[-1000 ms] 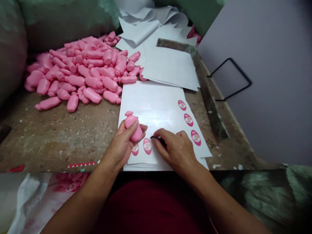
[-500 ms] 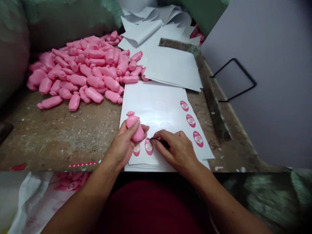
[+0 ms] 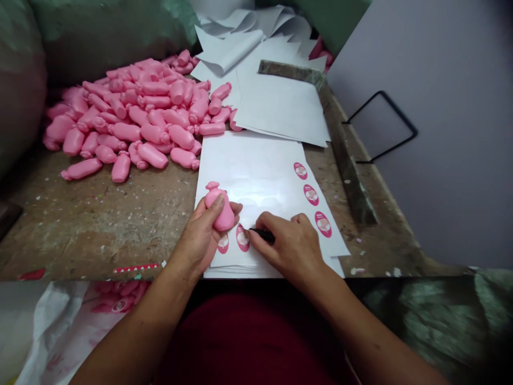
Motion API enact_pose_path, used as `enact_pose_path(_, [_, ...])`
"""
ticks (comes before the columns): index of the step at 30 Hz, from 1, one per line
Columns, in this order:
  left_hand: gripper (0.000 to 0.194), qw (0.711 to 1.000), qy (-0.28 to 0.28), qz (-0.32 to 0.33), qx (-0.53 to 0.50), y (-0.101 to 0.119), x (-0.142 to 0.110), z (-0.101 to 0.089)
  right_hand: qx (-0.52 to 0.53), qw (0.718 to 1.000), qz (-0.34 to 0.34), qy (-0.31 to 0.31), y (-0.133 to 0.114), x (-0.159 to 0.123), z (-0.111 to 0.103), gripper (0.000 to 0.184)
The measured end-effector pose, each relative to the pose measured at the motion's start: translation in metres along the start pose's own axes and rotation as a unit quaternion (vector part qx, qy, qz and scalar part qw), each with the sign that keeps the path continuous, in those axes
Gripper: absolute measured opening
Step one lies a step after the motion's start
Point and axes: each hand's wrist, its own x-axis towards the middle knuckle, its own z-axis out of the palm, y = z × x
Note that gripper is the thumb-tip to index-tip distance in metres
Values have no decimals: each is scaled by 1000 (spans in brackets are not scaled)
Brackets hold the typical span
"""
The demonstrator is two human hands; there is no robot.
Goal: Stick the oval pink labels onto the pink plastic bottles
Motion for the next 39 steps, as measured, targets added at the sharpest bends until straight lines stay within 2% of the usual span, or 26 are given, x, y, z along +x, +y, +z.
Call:
enact_pose_path(3, [16,1000,-6,-5,7,0,3,-2,169,983,58,-42,0,3,-12,25])
enact_pose_path(6, [17,1000,-17,3,11,-2,2,-4,356,929,81,-64,1,3,-26,31])
enact_pose_path(8, [21,999,-34,17,22,-3,-2,-3,408,907,89,-61,1,3,-33,32])
enact_pose_path(10, [28,997,-68,13,37,-3,-11,-1,416,903,90,-58,0,1,-36,28])
enact_pose_path(13, [33,993,-113,-31,21,-3,-26,5,416,904,82,-56,-3,-2,-37,23])
enact_pose_path(17, [39,990,-115,-73,-29,-1,-37,12,431,897,73,-60,-6,-4,-37,24])
enact_pose_path(25, [54,989,-141,-48,21,-8,-40,11,448,886,83,-84,-9,-3,-38,29])
enact_pose_path(39, [54,987,-147,-47,33,-12,-39,12,463,879,79,-88,-5,-3,-36,31])
